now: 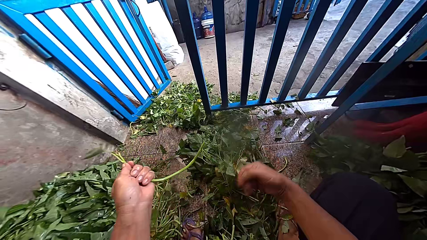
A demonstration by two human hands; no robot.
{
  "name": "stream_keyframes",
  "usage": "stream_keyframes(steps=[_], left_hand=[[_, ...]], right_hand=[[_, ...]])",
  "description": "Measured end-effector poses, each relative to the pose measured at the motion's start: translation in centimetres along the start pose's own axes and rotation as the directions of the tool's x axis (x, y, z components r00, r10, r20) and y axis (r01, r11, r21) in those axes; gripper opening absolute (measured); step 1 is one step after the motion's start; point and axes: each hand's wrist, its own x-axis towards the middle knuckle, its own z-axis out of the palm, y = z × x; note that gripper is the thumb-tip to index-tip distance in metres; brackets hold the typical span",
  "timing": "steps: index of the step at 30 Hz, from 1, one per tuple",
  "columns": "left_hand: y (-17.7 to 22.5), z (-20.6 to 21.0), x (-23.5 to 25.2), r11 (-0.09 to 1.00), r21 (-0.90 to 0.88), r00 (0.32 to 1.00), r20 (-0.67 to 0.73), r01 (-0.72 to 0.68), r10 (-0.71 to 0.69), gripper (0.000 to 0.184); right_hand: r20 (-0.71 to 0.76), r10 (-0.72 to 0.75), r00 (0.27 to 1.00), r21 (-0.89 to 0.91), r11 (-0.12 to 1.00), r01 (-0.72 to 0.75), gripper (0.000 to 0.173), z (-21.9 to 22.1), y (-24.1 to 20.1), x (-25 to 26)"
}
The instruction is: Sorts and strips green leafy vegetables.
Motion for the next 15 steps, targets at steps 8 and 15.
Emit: stream_keyframes(steps=[8,15], left_hand=[[-1.7,0.4,-1.2,0.979,0.144,0.989,0.009,0.142,-0.144,0.031],[-1.2,0.6,-1.2,0.954,0.266,0.988,0.026,0.139,-0.151,0.027]], right_hand=[[-0.460,0.603,0.652,-0.392,0.521,-0.758,0.055,0.8,17.5,8.8],[-0.577,0.113,0.809,-0.378,0.841,-0.387,0.031,4.4,13.3,8.7]])
